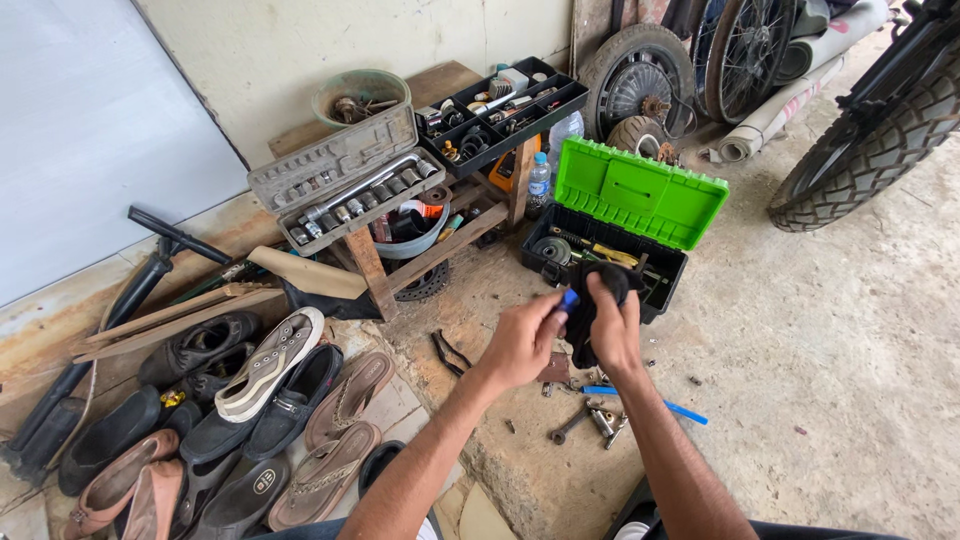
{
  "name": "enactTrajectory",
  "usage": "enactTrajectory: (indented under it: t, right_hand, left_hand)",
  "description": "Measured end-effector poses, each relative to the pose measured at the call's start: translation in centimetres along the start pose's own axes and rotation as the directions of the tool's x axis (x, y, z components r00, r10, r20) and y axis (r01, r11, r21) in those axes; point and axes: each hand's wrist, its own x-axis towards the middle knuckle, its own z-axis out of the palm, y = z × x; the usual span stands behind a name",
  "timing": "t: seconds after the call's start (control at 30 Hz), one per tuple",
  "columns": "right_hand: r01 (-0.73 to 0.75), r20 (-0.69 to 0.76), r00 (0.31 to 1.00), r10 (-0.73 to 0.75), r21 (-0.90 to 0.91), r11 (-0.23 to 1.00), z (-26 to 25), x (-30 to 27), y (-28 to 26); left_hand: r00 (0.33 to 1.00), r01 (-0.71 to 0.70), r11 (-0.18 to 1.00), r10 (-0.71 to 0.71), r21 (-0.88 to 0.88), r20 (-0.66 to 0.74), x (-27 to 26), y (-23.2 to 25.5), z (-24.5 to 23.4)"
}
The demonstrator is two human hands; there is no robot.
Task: The person cleans and reassembles a mechanical component using a wrench and a socket, applying a substance from a tube to a part and wiping it with a cloth.
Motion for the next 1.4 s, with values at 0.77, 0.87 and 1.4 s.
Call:
enactTrajectory:
  t: [0.77, 0.87, 1.4]
  right_hand:
    - [0.068, 0.097, 0.992, -0.076, 0.081, 0.994, 0.9, -0.1, -0.9]
    - [-0.083, 0.099, 0.994, 0.043, 0.448, 0.89, 0.7, 1.0, -0.2]
    - [0.684, 0.224, 0.73, -0.646, -0.255, 0.684, 6.4, -4.4, 1.1]
  left_hand:
    - [1.0, -0.018, 0.856, 0.028, -0.517, 0.011, -0.3, 1.0, -1.2]
    - [0.997, 0.074, 0.699, -0.064, -0.712, 0.042, 0.1, 1.4, -1.4]
    - [0.934, 0.077, 0.733, -0.291, -0.676, -0.208, 0.0, 1.9, -2.5]
